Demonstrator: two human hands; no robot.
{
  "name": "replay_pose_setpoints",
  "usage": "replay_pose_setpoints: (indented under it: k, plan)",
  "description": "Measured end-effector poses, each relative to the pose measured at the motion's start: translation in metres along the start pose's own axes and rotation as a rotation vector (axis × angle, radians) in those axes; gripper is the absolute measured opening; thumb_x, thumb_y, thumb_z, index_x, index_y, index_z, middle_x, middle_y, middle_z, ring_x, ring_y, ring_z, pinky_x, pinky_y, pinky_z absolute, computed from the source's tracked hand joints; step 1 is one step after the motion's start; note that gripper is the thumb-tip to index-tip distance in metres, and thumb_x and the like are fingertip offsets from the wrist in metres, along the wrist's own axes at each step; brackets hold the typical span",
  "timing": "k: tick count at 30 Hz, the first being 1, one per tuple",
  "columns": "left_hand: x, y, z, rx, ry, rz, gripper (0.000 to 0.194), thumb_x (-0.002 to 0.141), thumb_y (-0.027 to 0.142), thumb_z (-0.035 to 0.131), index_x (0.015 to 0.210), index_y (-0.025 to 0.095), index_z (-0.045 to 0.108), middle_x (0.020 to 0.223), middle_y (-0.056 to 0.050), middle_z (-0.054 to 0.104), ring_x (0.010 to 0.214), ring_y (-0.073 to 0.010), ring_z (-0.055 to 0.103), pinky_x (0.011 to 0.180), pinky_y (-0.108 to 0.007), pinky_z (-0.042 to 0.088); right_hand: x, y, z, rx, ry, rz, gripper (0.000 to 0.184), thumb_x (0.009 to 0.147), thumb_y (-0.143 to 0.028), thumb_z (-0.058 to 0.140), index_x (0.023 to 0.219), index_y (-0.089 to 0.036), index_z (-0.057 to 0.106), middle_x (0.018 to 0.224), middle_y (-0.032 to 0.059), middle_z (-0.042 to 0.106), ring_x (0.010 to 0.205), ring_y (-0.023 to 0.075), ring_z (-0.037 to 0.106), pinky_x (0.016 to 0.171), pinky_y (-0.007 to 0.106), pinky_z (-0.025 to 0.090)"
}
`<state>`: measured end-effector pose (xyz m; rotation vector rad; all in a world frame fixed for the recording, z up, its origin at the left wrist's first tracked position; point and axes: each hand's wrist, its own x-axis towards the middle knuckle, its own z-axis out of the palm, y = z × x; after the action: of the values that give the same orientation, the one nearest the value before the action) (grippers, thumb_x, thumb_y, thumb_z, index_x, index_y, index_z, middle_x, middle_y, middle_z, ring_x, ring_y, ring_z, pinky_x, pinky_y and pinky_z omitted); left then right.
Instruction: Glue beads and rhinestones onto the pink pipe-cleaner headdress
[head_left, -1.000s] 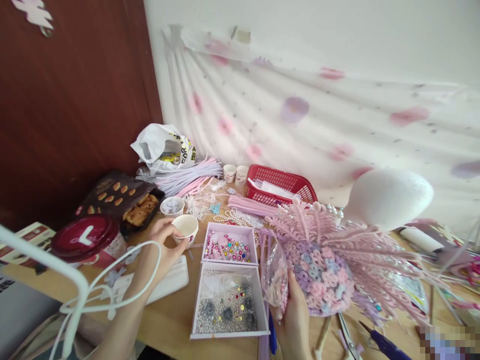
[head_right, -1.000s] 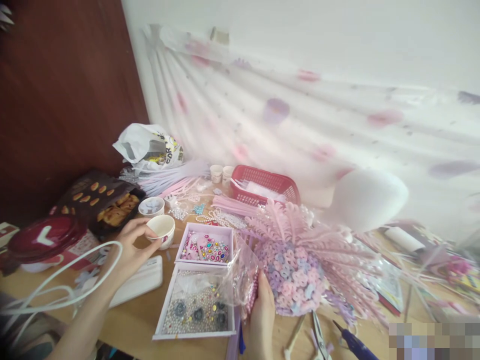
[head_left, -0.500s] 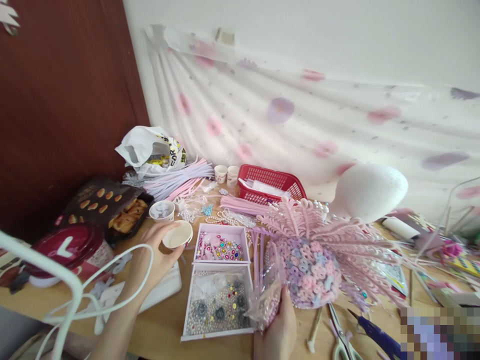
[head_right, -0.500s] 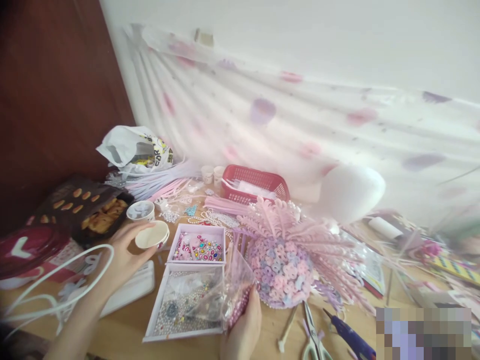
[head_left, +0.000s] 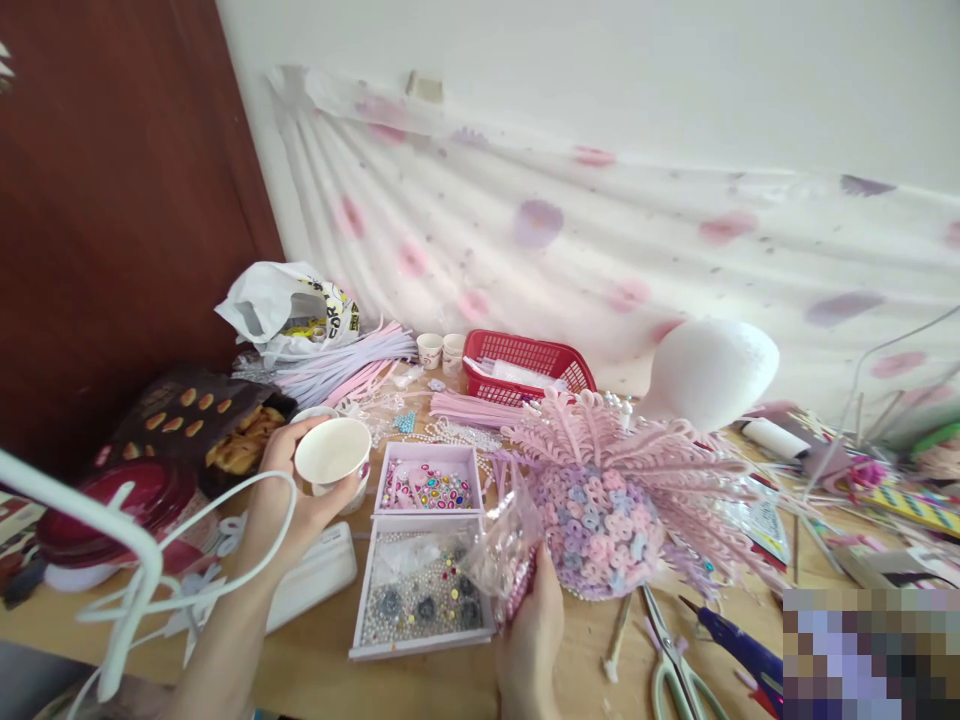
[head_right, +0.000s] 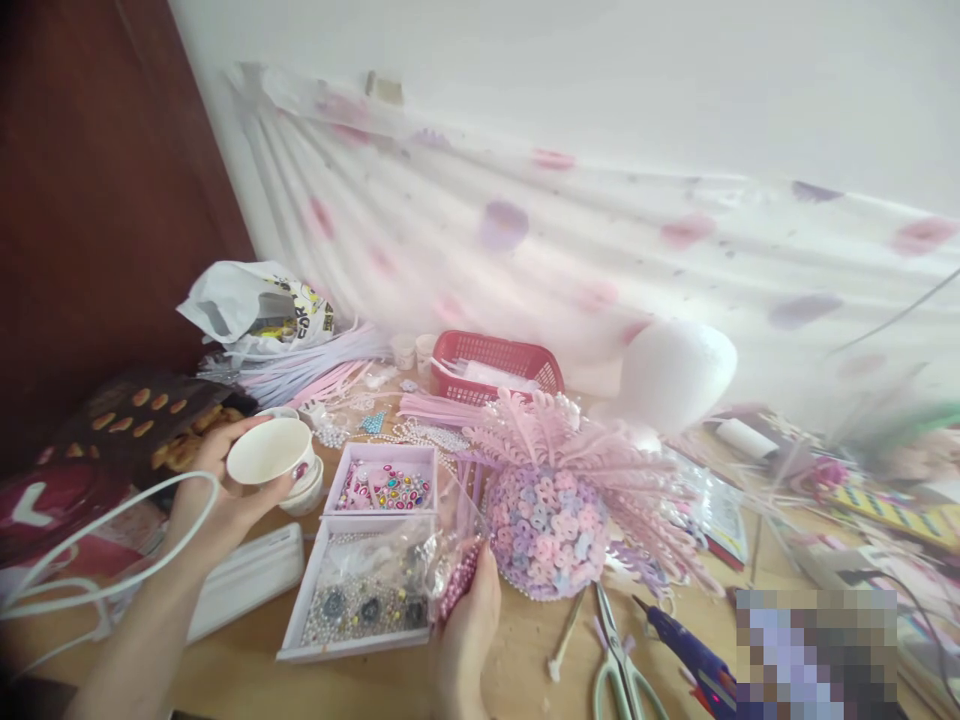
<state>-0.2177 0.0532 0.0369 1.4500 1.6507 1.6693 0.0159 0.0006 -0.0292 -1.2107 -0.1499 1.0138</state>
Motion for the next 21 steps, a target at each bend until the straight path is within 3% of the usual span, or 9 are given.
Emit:
replay_pose_setpoints:
  k: [3, 5, 7, 9, 13, 17, 21]
  plan:
    - [-0.012, 0.027, 0.006, -0.189, -0.138, -0.098, 0.066, 0.070, 0.036, 0.079, 0.130, 0.021, 0.056, 0.125, -0.012, 0.069, 0.106, -0.0285, 0.073, 0.094, -0.041, 0.062, -0.003, -0.013, 0.008, -0.041, -0.071, -0.025, 0.034, 0.079, -0.057, 0.070, 0.083, -0.024, 0.066, 0.075, -0.0013, 0.068, 0.083, 0.0217, 0.068, 0.073, 0.031, 0.056]
    - [-0.024, 0.044, 0.009, -0.181, -0.224, -0.112, 0.064, 0.072, 0.034, 0.076, 0.132, 0.022, 0.056, 0.122, -0.010, 0.071, 0.104, -0.0273, 0.074, 0.093, -0.039, 0.062, 0.000, -0.026, 0.009, -0.137, -0.086, -0.126, 0.032, 0.085, -0.057, 0.064, 0.081, -0.025, 0.063, 0.068, -0.0034, 0.061, 0.070, 0.0200, 0.062, 0.067, 0.031, 0.052]
    - [-0.035, 0.058, 0.012, -0.106, -0.318, -0.069, 0.061, 0.076, 0.033, 0.072, 0.134, 0.024, 0.057, 0.123, -0.008, 0.071, 0.107, -0.0274, 0.073, 0.097, -0.040, 0.060, 0.006, -0.045, 0.007, -0.277, -0.055, -0.288, 0.034, 0.090, -0.058, 0.057, 0.078, -0.026, 0.058, 0.066, -0.0044, 0.055, 0.062, 0.0185, 0.054, 0.063, 0.031, 0.047]
    - [-0.045, 0.067, 0.015, -0.011, -0.417, 0.014, 0.058, 0.078, 0.032, 0.070, 0.134, 0.026, 0.057, 0.129, -0.007, 0.070, 0.115, -0.0283, 0.070, 0.104, -0.043, 0.056, 0.012, -0.067, 0.005, -0.460, -0.054, -0.491, 0.040, 0.093, -0.061, 0.050, 0.074, -0.026, 0.053, 0.070, -0.0024, 0.055, 0.067, 0.0192, 0.052, 0.065, 0.032, 0.044]
    - [-0.058, 0.078, 0.027, 0.066, -0.594, 0.114, 0.065, 0.080, 0.029, 0.070, 0.142, 0.030, 0.052, 0.142, -0.007, 0.064, 0.129, -0.0297, 0.063, 0.113, -0.047, 0.049, 0.017, -0.112, 0.006, -0.600, -0.083, -0.694, 0.053, 0.093, -0.074, 0.045, 0.070, -0.026, 0.044, 0.067, -0.0024, 0.048, 0.065, 0.0181, 0.044, 0.064, 0.033, 0.038]
    - [-0.067, 0.081, 0.038, 0.056, -0.612, 0.065, 0.074, 0.078, 0.033, 0.077, 0.146, 0.029, 0.049, 0.144, -0.011, 0.064, 0.133, -0.0334, 0.061, 0.115, -0.050, 0.048, 0.013, -0.140, 0.007, -0.685, -0.190, -0.892, 0.063, 0.095, -0.083, 0.037, 0.067, -0.026, 0.035, 0.062, -0.0046, 0.037, 0.060, 0.0159, 0.036, 0.059, 0.032, 0.031]
    - [-0.073, 0.080, 0.045, -0.009, -0.600, 0.025, 0.078, 0.074, 0.037, 0.082, 0.144, 0.029, 0.051, 0.143, -0.010, 0.065, 0.133, -0.0350, 0.062, 0.114, -0.051, 0.048, 0.014, -0.154, 0.004, -0.770, -0.270, -1.019, 0.062, 0.099, -0.080, 0.035, 0.069, -0.026, 0.036, 0.062, -0.0039, 0.039, 0.059, 0.0154, 0.037, 0.057, 0.031, 0.028]
